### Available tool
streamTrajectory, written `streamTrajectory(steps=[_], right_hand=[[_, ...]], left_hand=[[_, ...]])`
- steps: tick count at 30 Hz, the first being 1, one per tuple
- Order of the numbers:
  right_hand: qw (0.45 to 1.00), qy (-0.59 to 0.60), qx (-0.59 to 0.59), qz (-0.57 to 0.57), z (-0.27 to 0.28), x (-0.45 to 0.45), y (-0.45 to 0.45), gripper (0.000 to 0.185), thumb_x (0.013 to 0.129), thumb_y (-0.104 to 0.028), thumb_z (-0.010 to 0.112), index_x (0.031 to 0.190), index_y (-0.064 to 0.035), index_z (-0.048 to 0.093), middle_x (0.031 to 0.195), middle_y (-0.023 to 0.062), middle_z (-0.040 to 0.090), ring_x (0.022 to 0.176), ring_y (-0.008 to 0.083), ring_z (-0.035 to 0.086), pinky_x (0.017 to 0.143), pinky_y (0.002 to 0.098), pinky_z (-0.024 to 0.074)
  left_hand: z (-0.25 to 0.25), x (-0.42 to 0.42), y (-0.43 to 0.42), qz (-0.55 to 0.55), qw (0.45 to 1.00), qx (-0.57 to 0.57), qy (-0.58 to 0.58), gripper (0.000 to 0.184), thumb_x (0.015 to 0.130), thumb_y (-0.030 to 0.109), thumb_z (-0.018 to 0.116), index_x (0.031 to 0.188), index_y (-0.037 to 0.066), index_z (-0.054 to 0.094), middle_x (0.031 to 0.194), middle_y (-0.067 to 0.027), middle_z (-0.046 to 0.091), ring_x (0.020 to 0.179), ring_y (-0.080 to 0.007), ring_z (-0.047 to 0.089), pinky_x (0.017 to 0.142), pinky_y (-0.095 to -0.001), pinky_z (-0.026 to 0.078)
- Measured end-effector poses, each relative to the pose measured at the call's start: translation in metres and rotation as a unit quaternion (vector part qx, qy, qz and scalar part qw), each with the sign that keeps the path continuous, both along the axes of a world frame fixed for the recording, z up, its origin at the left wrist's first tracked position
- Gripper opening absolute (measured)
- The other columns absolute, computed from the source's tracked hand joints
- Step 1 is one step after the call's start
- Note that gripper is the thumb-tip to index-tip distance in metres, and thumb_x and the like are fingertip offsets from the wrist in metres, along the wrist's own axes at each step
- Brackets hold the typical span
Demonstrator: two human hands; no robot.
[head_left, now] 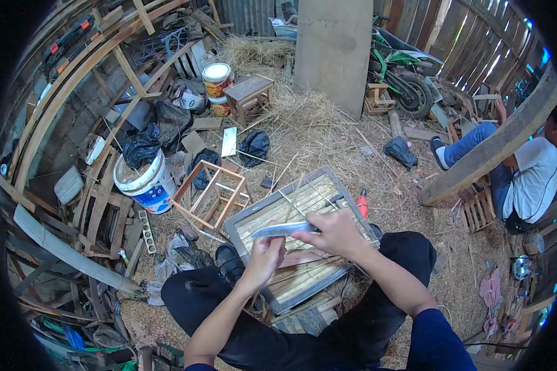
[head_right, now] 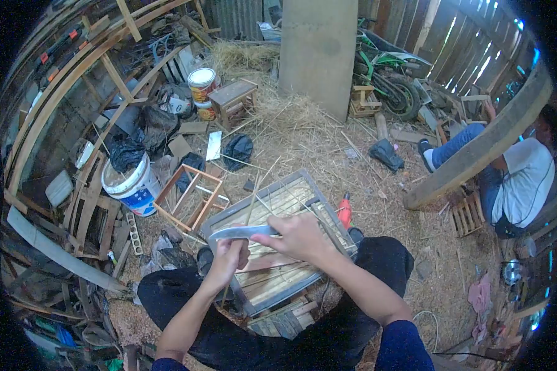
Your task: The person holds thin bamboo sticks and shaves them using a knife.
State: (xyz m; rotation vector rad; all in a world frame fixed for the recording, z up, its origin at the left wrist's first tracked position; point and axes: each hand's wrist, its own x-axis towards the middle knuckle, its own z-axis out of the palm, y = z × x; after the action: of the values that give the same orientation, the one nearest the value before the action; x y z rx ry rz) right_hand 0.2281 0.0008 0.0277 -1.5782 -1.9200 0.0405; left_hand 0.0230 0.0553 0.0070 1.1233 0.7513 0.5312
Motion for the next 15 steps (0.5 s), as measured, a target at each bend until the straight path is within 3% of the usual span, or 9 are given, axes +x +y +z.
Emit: streamTrajectory(steps=[2,3,7,8,9,11,13,15], right_hand=[[1.0,-0.012,-0.01,0.012,0.006,-0.014,-0.001,0.049,0.083,-0.054,0.071,0.07,-0.0075,0.061,0.049,0.0094,0.055,0.043,0.0267,0.058,0.045,0.0378,0.0439],[1.0,-0.008,-0.014,0.017,0.015,-0.02,-0.002,0.049,0.083,-0.054,0.07,0.072,-0.0074,0.062,0.049,0.0095,0.055,0.043,0.0268,0.058,0.045,0.0378,0.0443],[0.999,-0.013,0.001,0.03,0.002,-0.01,0.003,0.05,0.082,-0.056,0.071,0.083,-0.0058,0.07,0.048,0.0099,0.055,0.043,0.0272,0.059,0.046,0.0376,0.0453],[0.999,-0.008,0.004,0.036,-0.01,-0.005,0.004,0.051,0.081,-0.056,0.071,0.085,-0.0055,0.07,0.048,0.01,0.055,0.043,0.0272,0.059,0.046,0.0374,0.0452],[0.999,0.008,0.024,0.035,-0.02,-0.002,0.006,0.052,0.081,-0.057,0.072,0.073,-0.0061,0.066,0.048,0.0093,0.054,0.042,0.0265,0.058,0.045,0.0366,0.044],[0.999,0.0,0.012,0.045,-0.036,0.012,0.006,0.054,0.08,-0.057,0.072,0.065,-0.0071,0.06,0.046,0.0086,0.052,0.041,0.0259,0.056,0.044,0.0369,0.0429],[0.998,0.012,0.023,0.059,-0.029,0.022,0.007,0.061,0.078,-0.06,0.073,0.055,-0.0089,0.048,0.043,0.0067,0.047,0.038,0.0245,0.053,0.042,0.037,0.0406],[0.998,-0.012,0.024,0.055,-0.021,0.034,0.012,0.062,0.077,-0.062,0.072,0.054,-0.0096,0.048,0.042,0.006,0.045,0.038,0.0238,0.052,0.041,0.0366,0.0394]], left_hand=[[0.003,0.003,-0.009,0.02,1.0,0.003,-0.009,0.017,0.099,0.011,0.049,0.115,0.006,0.055,0.069,0.0042,0.042,0.058,-0.0044,0.036,0.049,-0.023,0.029],[0.004,0.002,-0.011,-0.002,0.998,0.064,0.025,0.025,0.106,0.031,0.045,0.106,0.008,0.053,0.066,0.0059,0.038,0.054,-0.0047,0.034,0.048,-0.0234,0.027],[0.006,0.006,-0.009,-0.069,0.984,0.143,0.076,0.026,0.107,0.034,0.042,0.1,0.009,0.048,0.07,0.0058,0.041,0.058,-0.0053,0.035,0.051,-0.0248,0.03],[-0.013,0.008,-0.004,-0.079,0.97,0.213,0.092,0.026,0.107,0.033,0.041,0.1,0.009,0.048,0.07,0.0051,0.041,0.059,-0.0058,0.035,0.052,-0.0252,0.031],[-0.023,0.012,0.0,-0.084,0.95,0.282,0.109,0.026,0.107,0.032,0.04,0.1,0.009,0.047,0.071,0.0043,0.042,0.06,-0.0064,0.036,0.053,-0.0256,0.032],[-0.039,0.013,-0.003,-0.089,0.934,0.323,0.121,0.023,0.107,0.029,0.04,0.1,0.008,0.047,0.072,0.0029,0.043,0.063,-0.0078,0.038,0.056,-0.0266,0.035],[-0.013,0.028,-0.007,-0.109,0.955,0.255,0.11,0.02,0.106,0.026,0.041,0.101,0.008,0.047,0.073,0.0018,0.044,0.065,-0.0091,0.041,0.059,-0.0275,0.038],[-0.007,0.038,-0.003,-0.102,0.967,0.209,0.107,0.017,0.105,0.024,0.042,0.103,0.007,0.047,0.074,0.0009,0.045,0.065,-0.0098,0.042,0.06,-0.0284,0.039]])
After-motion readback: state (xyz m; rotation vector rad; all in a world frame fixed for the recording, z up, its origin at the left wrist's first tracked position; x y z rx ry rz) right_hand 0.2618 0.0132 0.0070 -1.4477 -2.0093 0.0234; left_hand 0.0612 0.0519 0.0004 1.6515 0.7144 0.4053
